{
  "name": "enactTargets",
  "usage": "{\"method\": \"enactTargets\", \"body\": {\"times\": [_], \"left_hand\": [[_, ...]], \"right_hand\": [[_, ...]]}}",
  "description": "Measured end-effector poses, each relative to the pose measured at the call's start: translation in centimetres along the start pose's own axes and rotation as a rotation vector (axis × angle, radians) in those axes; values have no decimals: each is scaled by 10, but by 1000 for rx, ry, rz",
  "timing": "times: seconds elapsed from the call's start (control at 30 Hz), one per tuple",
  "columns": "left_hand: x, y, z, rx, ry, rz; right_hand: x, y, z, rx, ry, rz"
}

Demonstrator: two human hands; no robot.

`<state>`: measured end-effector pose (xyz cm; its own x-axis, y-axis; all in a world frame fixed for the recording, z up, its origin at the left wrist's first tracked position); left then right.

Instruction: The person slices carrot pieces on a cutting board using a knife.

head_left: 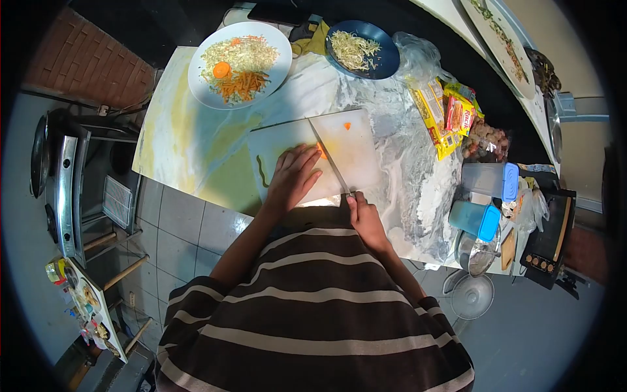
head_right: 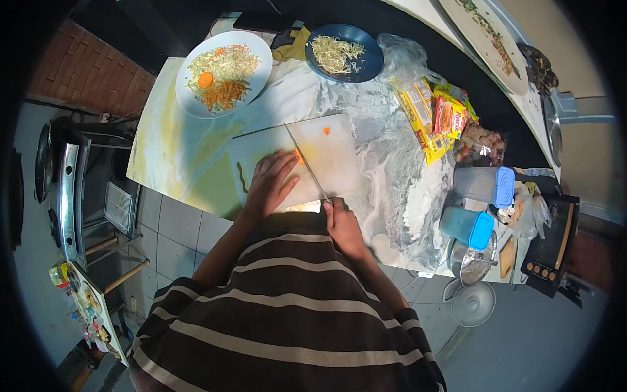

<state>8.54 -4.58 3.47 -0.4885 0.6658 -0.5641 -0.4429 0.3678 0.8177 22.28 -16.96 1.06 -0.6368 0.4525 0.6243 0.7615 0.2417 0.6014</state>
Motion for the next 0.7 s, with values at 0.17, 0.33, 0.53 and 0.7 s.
{"method": "enactTargets", "body": {"times": [0.17,0.33,0.53,0.7], "left_hand": [[-3,4,-1,4,3,-20],[-2,5,-1,-1,-9,-36],[-3,5,-1,-2,-18,-37],[-3,6,0,-6,-22,-37]], "right_hand": [[0,-2,2,-8,9,6],[0,-3,4,-12,17,7],[2,-2,1,-22,15,25],[0,-5,1,-29,14,11]]}}
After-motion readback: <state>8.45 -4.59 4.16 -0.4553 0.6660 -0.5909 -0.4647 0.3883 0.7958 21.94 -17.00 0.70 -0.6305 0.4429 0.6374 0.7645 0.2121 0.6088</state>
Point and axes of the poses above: each hand's wrist, its own z-axis towards the middle knuckle, its own y-axis out of the back of the hand, x = y × z, the point moved 10 cm from there along z, towards the middle knuckle, and after that the axes turned 12 degrees about x, right-handed, at the moved point
